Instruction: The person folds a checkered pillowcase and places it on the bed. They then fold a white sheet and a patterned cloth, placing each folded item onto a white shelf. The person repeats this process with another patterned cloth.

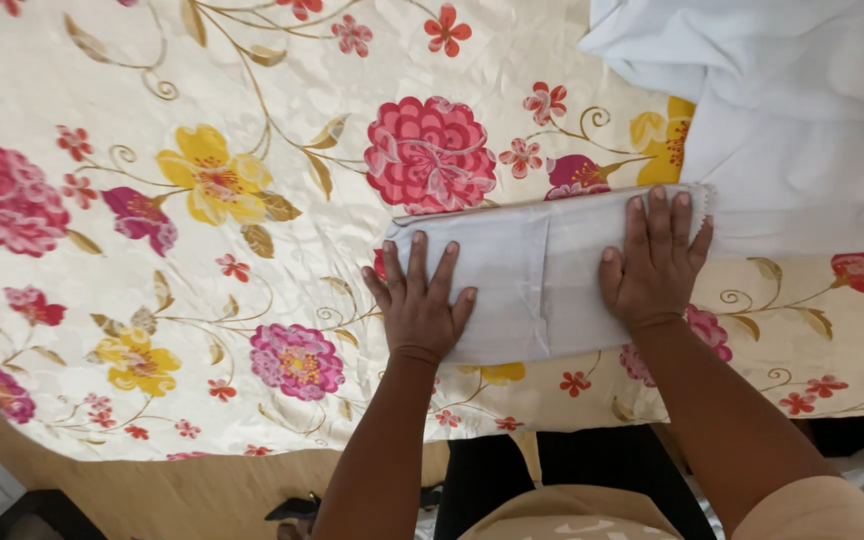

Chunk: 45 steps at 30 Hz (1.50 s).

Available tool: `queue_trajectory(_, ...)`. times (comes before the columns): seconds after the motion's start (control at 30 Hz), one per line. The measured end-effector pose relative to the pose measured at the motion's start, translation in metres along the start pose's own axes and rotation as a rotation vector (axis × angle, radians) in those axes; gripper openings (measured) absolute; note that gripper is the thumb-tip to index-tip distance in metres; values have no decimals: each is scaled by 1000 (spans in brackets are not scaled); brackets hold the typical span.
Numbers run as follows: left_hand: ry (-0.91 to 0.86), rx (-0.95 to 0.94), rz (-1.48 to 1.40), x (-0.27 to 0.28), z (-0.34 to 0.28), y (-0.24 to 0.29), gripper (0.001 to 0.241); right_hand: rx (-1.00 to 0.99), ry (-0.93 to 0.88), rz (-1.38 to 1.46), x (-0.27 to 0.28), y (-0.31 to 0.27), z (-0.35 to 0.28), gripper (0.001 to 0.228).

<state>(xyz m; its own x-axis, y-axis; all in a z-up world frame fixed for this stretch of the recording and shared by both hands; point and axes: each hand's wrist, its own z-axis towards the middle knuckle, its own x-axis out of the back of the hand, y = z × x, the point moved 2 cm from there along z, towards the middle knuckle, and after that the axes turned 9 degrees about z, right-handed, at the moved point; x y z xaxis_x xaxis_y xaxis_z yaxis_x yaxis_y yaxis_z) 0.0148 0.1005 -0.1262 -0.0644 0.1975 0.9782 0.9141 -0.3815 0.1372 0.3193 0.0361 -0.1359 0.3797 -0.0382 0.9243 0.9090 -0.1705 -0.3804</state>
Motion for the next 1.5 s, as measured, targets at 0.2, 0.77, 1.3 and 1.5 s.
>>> queue_trajectory(0.2,76,265,-247,44,-4,-1,69,-8,-2,117,34,-11,6,55)
queue_trajectory(0.77,-365,516,-1144,180,-19,58,41,-455,-180,961,136,-171,-28,36)
queue_trajectory(1.3,-381,239,-1441,203,-86,57,48,-561,6,1071,339,-258,-106,51)
queue_trajectory(1.5,-774,403,-1622,226,-127,20,84,-577,4,1535,421,-296,-170,45)
